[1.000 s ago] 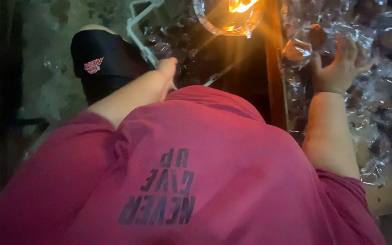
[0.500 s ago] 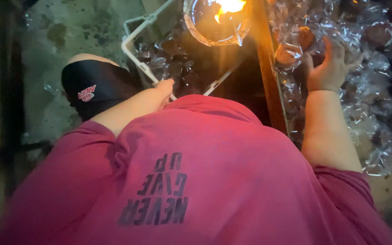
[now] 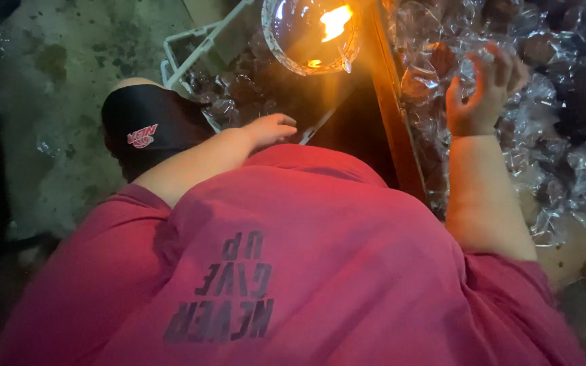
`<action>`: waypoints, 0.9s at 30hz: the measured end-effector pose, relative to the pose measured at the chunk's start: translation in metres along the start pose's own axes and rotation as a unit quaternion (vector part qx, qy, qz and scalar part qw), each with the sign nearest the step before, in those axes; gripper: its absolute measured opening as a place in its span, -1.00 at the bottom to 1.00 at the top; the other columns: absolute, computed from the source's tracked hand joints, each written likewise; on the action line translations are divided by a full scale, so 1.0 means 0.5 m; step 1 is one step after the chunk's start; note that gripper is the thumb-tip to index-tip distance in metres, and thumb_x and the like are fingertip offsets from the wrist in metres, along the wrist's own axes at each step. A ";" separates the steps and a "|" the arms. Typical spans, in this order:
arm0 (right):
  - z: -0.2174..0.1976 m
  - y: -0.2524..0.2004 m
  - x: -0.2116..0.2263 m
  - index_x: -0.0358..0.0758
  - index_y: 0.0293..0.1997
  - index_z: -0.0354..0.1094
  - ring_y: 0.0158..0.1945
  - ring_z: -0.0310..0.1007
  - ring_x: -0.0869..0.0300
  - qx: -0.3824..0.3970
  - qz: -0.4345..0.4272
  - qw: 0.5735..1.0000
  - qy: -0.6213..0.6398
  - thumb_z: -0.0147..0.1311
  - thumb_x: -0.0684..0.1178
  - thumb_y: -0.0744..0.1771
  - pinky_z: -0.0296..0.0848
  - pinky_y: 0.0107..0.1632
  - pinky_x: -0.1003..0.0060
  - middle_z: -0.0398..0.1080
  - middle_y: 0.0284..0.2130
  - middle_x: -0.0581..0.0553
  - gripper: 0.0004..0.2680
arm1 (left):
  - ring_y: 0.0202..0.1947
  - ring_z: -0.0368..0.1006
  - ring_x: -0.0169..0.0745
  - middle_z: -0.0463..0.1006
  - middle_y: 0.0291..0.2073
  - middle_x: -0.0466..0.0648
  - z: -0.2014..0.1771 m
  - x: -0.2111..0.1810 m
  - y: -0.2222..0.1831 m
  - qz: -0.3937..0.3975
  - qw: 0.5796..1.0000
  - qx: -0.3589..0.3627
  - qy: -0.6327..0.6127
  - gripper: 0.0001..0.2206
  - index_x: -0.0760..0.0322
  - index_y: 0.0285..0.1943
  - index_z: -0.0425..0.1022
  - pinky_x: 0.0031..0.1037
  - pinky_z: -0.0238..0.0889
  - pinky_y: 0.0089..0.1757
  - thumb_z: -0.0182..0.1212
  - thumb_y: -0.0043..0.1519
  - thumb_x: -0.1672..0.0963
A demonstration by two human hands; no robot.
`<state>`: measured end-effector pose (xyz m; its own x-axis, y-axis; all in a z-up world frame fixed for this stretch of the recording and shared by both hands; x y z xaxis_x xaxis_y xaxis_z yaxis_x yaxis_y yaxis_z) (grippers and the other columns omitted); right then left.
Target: Sealing small plastic bags containing bread or buns using a candle flame.
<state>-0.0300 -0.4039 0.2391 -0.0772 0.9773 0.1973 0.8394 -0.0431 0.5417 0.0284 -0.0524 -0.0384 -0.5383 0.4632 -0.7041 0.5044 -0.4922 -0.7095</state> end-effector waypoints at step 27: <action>0.341 -0.161 0.323 0.31 0.30 0.26 0.04 0.52 -0.13 0.381 0.164 0.891 0.183 0.35 0.02 0.25 0.46 0.13 -0.12 0.54 -0.18 -0.18 -0.52 | 0.01 0.55 -0.11 0.54 0.05 0.16 0.071 -0.069 0.014 0.266 0.940 0.165 -0.133 -0.30 0.18 0.45 0.32 -0.32 0.57 -0.06 0.58 0.11 0.22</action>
<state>-0.0182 -0.2073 0.0883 0.1870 0.7989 0.5716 0.9598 -0.0245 -0.2797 0.0263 -0.0981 -0.0179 -0.4414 -0.0922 -0.8926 0.5372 -0.8239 -0.1805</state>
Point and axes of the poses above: each hand's wrist, its own y-axis towards the middle knuckle, its own z-axis out of the palm, x = y × z, the point moved 9 cm from there along y, towards the middle knuckle
